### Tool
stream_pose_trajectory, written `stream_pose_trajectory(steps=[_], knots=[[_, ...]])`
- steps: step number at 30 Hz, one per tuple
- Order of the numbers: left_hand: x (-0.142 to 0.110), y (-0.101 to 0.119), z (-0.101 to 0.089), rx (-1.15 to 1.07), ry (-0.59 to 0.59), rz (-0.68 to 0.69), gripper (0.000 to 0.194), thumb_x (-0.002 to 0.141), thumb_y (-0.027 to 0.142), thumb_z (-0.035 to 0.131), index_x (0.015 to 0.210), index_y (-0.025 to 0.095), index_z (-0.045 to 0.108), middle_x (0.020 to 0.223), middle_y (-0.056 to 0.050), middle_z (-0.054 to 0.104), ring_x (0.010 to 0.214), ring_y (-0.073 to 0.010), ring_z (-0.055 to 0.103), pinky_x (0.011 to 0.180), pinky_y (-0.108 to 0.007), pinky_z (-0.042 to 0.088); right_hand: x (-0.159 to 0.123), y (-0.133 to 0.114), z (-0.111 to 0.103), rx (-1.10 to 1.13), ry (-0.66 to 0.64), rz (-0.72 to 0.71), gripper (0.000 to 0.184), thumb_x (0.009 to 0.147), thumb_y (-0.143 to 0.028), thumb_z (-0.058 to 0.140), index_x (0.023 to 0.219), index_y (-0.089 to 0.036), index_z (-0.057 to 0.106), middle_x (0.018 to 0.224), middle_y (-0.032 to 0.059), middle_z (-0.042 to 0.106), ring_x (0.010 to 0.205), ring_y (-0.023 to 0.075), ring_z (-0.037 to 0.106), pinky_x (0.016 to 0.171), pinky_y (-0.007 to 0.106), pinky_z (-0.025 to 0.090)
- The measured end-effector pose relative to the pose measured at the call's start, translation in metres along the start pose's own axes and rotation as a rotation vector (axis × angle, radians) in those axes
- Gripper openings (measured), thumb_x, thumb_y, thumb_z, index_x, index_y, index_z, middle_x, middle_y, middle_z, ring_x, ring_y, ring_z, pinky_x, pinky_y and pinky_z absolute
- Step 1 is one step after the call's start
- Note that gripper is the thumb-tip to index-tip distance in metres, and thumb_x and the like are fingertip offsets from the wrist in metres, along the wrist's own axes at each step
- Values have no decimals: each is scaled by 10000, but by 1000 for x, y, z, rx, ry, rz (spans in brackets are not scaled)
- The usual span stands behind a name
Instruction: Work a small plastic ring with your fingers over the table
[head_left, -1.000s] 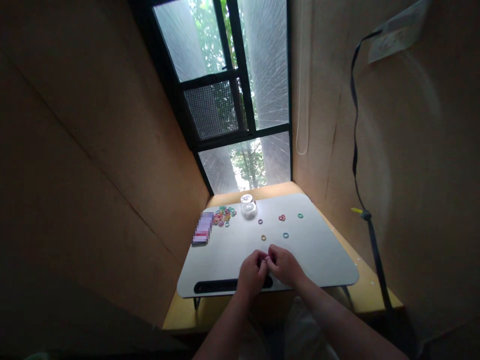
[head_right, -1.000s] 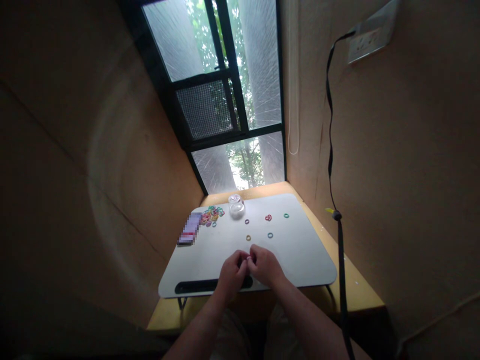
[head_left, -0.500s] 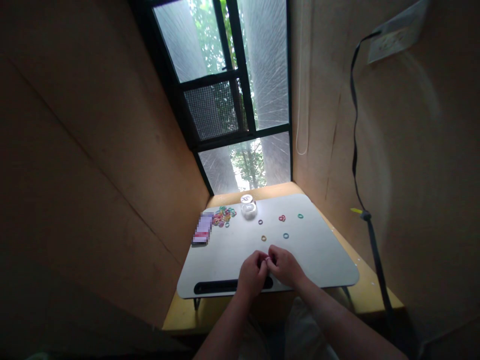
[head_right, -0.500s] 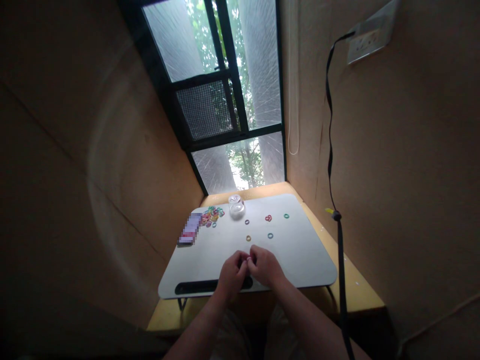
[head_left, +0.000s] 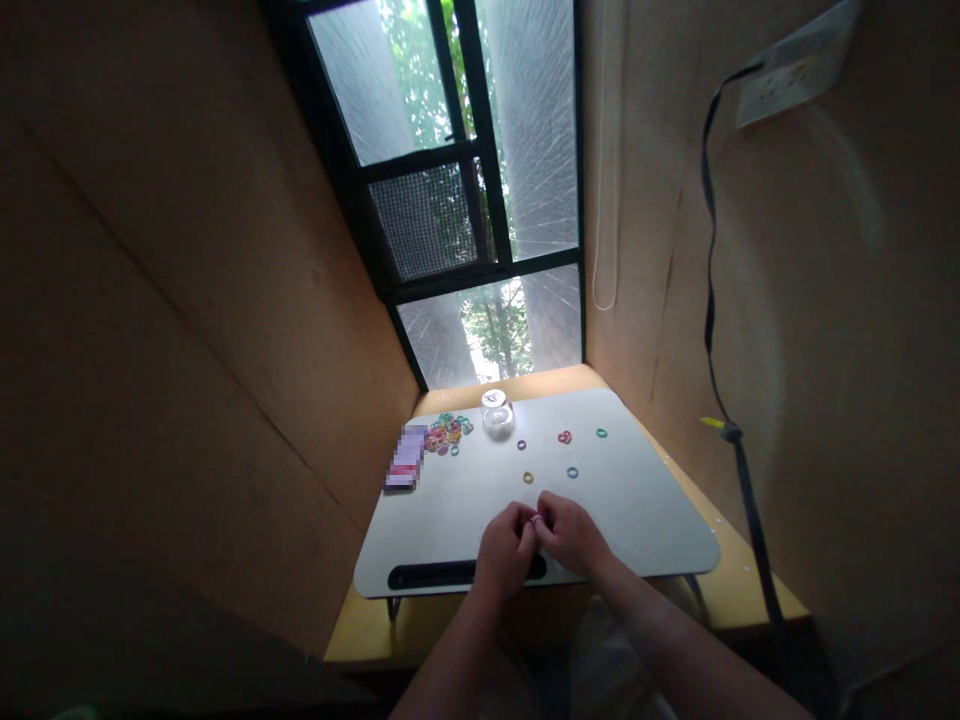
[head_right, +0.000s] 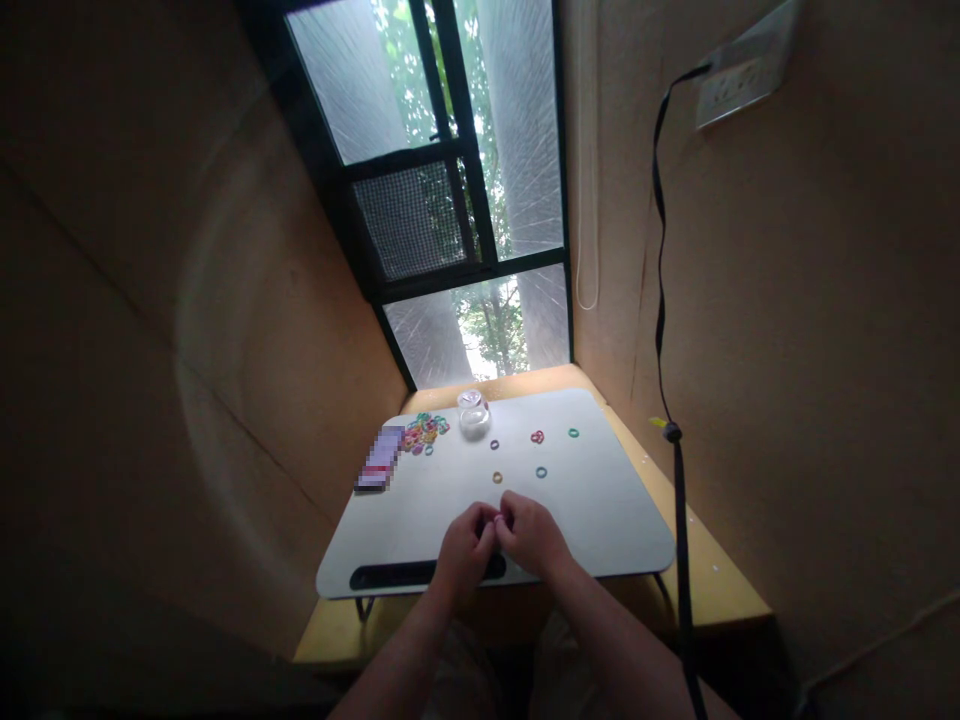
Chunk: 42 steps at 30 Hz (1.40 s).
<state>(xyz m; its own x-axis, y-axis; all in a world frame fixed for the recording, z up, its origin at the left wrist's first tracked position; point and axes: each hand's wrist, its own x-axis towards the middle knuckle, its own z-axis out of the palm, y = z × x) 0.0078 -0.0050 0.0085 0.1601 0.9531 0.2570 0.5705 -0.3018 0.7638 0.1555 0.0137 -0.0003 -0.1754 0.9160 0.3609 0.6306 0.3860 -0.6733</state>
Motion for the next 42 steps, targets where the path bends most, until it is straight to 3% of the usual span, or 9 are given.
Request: stream_pose_trajectory(steps=[42], knots=[[-1,7,-3,-24,-4,-3,158,879,250,469,876,200,619,774,-1,654,715,-144,578,676,-254,406,0,-2,-1,7,3,5,94,765,-195,506,685,-205,458,610,-29,522,571,119,450,549,229,265]])
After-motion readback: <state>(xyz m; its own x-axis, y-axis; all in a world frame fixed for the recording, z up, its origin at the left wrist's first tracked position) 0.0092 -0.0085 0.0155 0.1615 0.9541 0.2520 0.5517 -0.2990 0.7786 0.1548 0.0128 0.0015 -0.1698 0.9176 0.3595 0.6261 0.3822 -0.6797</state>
